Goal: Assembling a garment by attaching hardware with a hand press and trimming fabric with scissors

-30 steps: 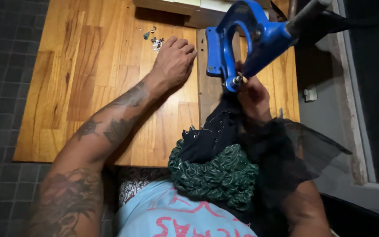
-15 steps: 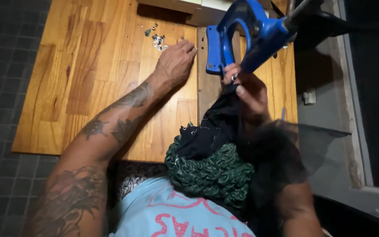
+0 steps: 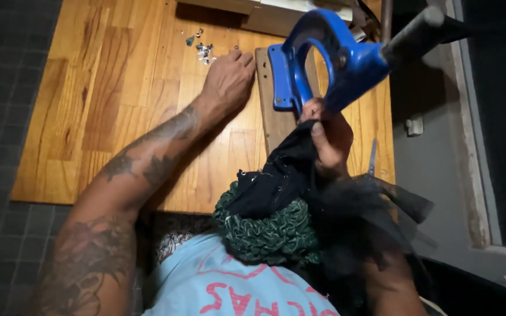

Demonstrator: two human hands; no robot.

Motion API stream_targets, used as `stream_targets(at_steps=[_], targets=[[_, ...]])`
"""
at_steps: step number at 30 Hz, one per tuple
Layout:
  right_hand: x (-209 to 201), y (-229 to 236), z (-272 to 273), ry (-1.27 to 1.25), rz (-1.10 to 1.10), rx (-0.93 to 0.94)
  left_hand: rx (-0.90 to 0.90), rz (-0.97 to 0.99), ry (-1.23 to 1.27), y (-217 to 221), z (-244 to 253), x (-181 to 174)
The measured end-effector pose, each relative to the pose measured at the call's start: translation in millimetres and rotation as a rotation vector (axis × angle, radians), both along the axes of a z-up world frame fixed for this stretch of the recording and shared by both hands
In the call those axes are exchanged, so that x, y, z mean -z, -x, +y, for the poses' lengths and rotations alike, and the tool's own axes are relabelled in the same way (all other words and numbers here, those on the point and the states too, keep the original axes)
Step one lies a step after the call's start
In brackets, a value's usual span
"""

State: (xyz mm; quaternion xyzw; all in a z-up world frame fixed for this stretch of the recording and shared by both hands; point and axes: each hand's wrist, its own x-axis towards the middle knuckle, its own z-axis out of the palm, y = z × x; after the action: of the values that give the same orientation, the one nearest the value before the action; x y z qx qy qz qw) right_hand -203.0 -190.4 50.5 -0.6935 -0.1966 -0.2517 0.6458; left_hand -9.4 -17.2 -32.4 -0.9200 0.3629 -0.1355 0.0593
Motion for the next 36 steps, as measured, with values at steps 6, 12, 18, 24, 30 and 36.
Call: stream_targets(at_steps=[6, 12, 18, 24, 30, 36], targets=[[17.3, -14.4, -21.6, 0.085, 0.102, 0.27, 0.048, -0.031, 0.005, -6.5, -6.6, -2.5], [11.2, -9.1, -23.3, -0.192, 0.046, 0.192, 0.057, 0.078, 0.287, 2.8, -6.7, -22.0], [20.7, -4.3, -26.7, 0.011, -0.037, 0.327, 0.131, 0.055, 0.34, -30.3, -21.2, 1.5], [19.9, -5.5, -20.9, -0.163, -0.023, 0.229, 0.115, 0.147, 0.293, -8.9, -1.9, -31.6], [28.2, -10.7, -25.0, -0.159, -0.055, 0.243, 0.01, -0.038, 0.428, -43.4, 32.2, -5.9], [28.8, -9.4, -28.0, -0.039, -0.039, 0.293, 0.0, 0.101, 0.526, -46.7, 10.0, -11.1]])
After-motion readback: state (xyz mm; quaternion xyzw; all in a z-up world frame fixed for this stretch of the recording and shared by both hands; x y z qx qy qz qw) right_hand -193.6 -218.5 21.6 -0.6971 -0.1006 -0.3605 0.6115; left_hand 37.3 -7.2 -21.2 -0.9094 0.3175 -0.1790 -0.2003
